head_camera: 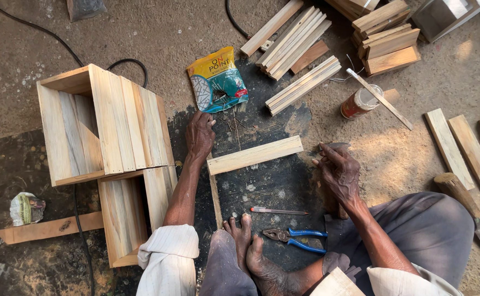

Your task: The person assembles small wooden boxes by nailing wooden planks together. They use a hammer to drive nails into the joints, repeatedly aligning and securing the pieces to form rectangular frames.

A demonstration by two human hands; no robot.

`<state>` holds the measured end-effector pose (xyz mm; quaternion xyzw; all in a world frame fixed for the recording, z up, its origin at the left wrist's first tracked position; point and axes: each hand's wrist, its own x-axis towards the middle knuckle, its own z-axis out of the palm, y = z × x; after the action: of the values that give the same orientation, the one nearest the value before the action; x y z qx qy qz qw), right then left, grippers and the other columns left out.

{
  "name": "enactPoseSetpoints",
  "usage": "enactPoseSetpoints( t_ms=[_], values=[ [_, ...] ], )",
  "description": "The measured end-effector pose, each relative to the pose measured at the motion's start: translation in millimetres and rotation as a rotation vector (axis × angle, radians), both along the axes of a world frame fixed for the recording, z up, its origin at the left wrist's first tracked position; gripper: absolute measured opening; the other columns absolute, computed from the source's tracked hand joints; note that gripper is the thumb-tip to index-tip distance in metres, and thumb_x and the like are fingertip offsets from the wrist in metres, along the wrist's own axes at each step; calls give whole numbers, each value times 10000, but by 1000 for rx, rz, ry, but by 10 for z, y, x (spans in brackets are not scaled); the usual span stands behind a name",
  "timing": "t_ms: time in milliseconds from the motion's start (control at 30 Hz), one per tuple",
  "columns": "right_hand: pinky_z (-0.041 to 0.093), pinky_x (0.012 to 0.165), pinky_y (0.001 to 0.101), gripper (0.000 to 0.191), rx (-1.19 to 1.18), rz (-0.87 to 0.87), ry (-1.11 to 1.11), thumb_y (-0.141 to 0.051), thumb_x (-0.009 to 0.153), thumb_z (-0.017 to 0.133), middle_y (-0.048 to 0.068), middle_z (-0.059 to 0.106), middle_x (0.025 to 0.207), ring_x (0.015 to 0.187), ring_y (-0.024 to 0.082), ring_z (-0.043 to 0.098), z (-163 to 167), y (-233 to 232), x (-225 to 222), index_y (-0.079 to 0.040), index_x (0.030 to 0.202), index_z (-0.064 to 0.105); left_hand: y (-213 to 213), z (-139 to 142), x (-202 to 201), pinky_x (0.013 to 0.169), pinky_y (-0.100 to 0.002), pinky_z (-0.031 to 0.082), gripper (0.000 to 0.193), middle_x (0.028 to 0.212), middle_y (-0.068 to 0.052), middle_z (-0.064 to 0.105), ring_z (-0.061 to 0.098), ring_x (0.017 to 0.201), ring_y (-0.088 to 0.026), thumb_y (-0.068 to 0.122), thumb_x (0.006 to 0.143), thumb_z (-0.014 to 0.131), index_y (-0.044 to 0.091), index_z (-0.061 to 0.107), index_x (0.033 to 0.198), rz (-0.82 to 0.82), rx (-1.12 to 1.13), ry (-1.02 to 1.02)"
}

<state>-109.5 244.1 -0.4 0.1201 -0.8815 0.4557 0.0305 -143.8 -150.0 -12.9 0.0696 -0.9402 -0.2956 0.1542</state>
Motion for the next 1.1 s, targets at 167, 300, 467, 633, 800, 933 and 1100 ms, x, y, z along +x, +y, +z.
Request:
enactPoseSetpoints(
  t_ms=[167, 300, 467, 633, 800, 933, 1100],
  values=[
    [593, 758, 312, 465, 10, 15, 3, -59, 837, 803, 129, 733, 1028, 857, 215, 726, -24, 35, 7, -53, 1293, 707, -1, -69, 21, 732, -521, 488, 95, 923, -157, 602, 624, 861, -378, -48, 886, 684, 9, 611, 904, -20, -49, 48],
    [599, 793, 315, 434, 13, 42, 62, 35, 919, 716, 164, 717, 1099, 921, 241, 721, -35, 45, 36, -34, 1347, 692, -84, -171, 77, 723, -525, 446, 108, 861, -193, 561, 571, 791, -414, -31, 967, 740, -28, 638, 930, -96, 51, 76],
    [592, 734, 318, 485, -6, 43, 11, -10, 858, 786, 145, 718, 1009, 817, 215, 719, -31, 25, 8, -33, 1334, 694, -86, -247, 35, 687, -504, 485, 119, 893, -164, 615, 640, 794, -380, -80, 853, 724, -12, 678, 940, -37, 116, 148],
    [590, 745, 320, 495, 16, 38, 23, -12, 848, 812, 120, 724, 998, 841, 208, 723, -15, 15, 3, -49, 1332, 710, -42, -239, -13, 717, -532, 443, 138, 923, -164, 581, 606, 865, -387, -104, 845, 694, -11, 614, 909, -16, -21, 20],
    [589, 744, 314, 514, -27, 40, -9, -28, 854, 816, 133, 723, 1045, 867, 206, 715, -18, 19, 4, -71, 1352, 695, -21, -142, -10, 742, -562, 428, 281, 977, -227, 527, 556, 912, -430, -133, 751, 616, -33, 539, 1002, -114, -144, -1],
    [580, 738, 325, 532, -34, 12, 28, -68, 809, 824, 126, 729, 1016, 872, 209, 716, -35, 40, -20, -85, 1325, 701, -22, 64, 25, 712, -501, 499, 123, 862, -183, 597, 633, 794, -334, 19, 916, 635, -7, 528, 972, 80, 171, -58],
    [568, 725, 356, 519, 90, 2, 33, -146, 796, 845, 119, 722, 917, 798, 240, 701, -49, 92, -35, -94, 1298, 722, -12, 406, 299, 715, -321, 584, 137, 875, -105, 677, 681, 787, -163, 143, 1013, 635, 33, 629, 1095, 208, 513, 68]
  ],
)
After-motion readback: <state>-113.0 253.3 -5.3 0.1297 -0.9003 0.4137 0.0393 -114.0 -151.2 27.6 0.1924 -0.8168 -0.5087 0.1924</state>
